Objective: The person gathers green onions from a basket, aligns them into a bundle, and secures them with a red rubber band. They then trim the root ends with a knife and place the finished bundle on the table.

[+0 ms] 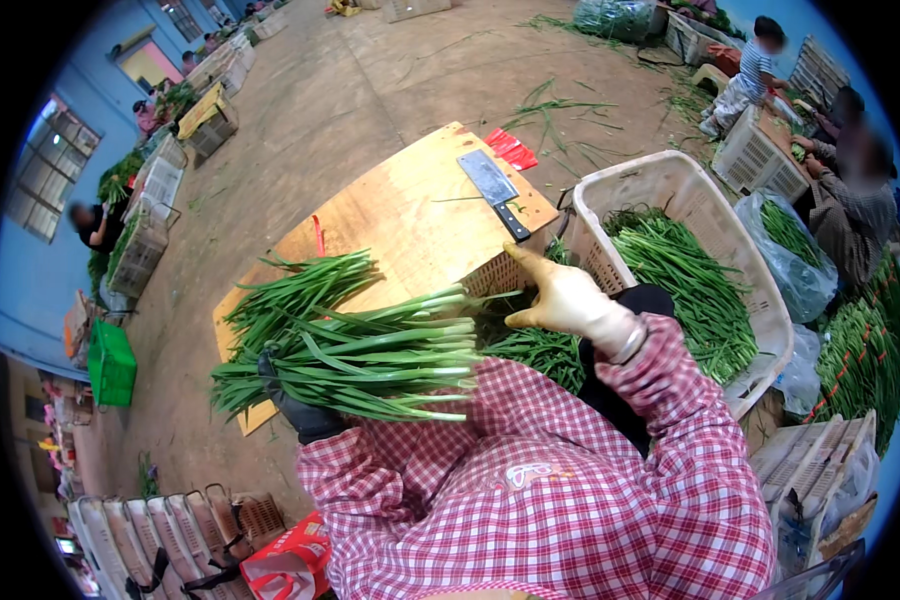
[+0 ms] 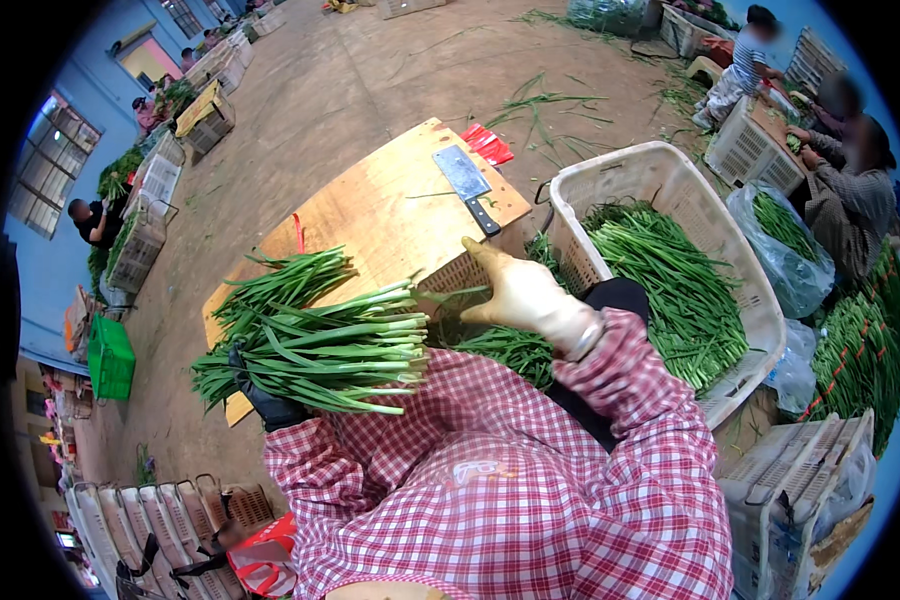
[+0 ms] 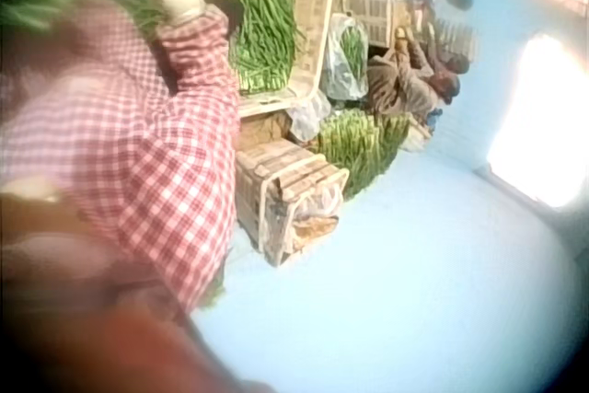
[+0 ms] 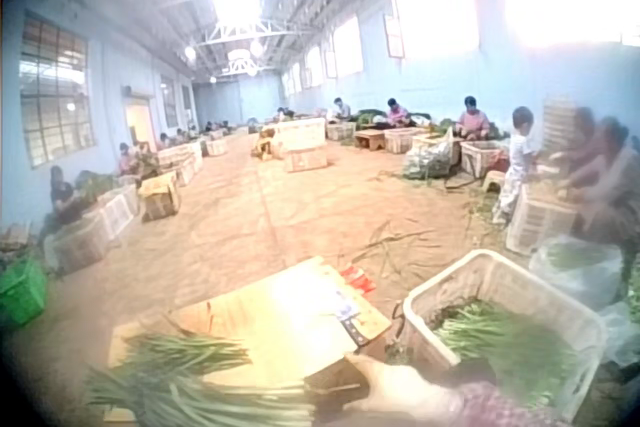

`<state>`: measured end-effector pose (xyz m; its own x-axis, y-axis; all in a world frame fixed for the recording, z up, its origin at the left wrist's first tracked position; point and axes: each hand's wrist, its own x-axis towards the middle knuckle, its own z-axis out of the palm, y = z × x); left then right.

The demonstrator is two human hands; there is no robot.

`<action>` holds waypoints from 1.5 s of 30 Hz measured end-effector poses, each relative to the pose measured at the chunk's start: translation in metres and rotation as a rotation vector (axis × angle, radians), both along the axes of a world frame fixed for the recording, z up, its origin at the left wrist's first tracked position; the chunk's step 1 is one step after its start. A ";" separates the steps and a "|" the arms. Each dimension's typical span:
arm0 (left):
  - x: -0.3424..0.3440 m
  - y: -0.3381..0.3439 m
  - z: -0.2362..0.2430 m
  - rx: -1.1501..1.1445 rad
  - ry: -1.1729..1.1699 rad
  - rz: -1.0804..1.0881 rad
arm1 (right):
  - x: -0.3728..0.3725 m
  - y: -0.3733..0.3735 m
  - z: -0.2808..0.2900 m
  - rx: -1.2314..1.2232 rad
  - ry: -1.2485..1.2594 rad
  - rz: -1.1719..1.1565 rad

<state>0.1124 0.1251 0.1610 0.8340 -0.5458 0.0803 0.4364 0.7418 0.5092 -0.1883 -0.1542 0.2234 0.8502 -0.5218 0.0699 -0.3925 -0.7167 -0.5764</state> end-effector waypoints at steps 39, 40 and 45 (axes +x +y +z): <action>-0.020 -0.006 0.035 -0.037 0.063 -0.040 | -0.013 -0.056 -0.119 -0.064 1.054 0.033; -0.017 -0.002 0.033 -0.039 0.051 -0.038 | -0.008 -0.044 -0.095 -0.015 0.879 0.035; -0.022 -0.001 0.041 -0.028 0.077 -0.047 | 0.039 -0.005 -0.038 0.999 -0.258 0.317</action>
<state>0.0903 0.1244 0.2024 0.8119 -0.5829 0.0324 0.5081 0.7329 0.4525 -0.1492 -0.1596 0.1853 0.9773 -0.2002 -0.0692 -0.0549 0.0760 -0.9956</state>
